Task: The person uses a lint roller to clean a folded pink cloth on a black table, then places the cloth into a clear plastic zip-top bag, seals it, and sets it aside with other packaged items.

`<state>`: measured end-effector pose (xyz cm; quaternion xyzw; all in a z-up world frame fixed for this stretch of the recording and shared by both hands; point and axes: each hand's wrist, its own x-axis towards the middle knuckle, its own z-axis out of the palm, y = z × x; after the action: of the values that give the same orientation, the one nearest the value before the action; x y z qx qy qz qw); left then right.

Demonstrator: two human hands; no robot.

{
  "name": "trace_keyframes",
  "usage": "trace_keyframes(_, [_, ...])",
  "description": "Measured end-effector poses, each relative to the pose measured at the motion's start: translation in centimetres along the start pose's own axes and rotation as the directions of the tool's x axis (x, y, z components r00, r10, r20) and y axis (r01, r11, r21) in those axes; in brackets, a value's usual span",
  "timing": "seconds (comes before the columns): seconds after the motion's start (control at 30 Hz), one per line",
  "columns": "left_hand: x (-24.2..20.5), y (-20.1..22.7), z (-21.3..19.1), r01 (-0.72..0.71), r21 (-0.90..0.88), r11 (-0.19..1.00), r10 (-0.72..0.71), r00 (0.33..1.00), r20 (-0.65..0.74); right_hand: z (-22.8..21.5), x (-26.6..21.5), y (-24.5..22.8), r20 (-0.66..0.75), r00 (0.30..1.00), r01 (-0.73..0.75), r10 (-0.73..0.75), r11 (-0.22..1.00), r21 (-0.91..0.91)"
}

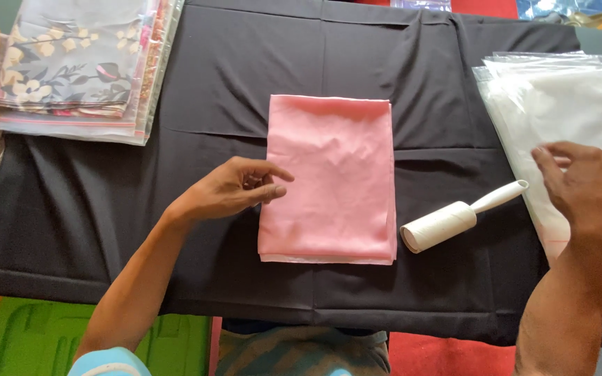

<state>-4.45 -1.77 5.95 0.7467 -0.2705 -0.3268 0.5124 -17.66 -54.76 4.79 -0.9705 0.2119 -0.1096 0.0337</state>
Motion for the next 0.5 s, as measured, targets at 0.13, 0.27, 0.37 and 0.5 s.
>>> trace_keyframes(0.13, [0.4, 2.9, 0.1, 0.015, -0.121, 0.993, -0.023, 0.998, -0.062, -5.3, 1.4, -9.1, 0.071, 0.972, 0.197, -0.224, 0.941, 0.276])
trace_keyframes(0.27, [2.3, 4.6, 1.1, -0.093, -0.29, 0.953, 0.078, 0.995, -0.061, -8.3, 3.6, -16.9, -0.016, 0.805, 0.581, -0.593, 0.782, 0.225])
trace_keyframes(0.37, [3.8, 5.3, 2.0, 0.025, -0.452, 0.891, -0.057, 0.997, -0.058, -10.7, 3.7, -21.8, -0.084, 0.7, 0.685, -0.709, 0.633, 0.36])
trace_keyframes(0.5, [5.0, 4.9, 2.5, 0.184, -0.696, 0.695, -0.28, 0.96, -0.027, -10.9, 3.1, -23.4, -0.12, 0.607, 0.734, -0.786, 0.496, 0.465])
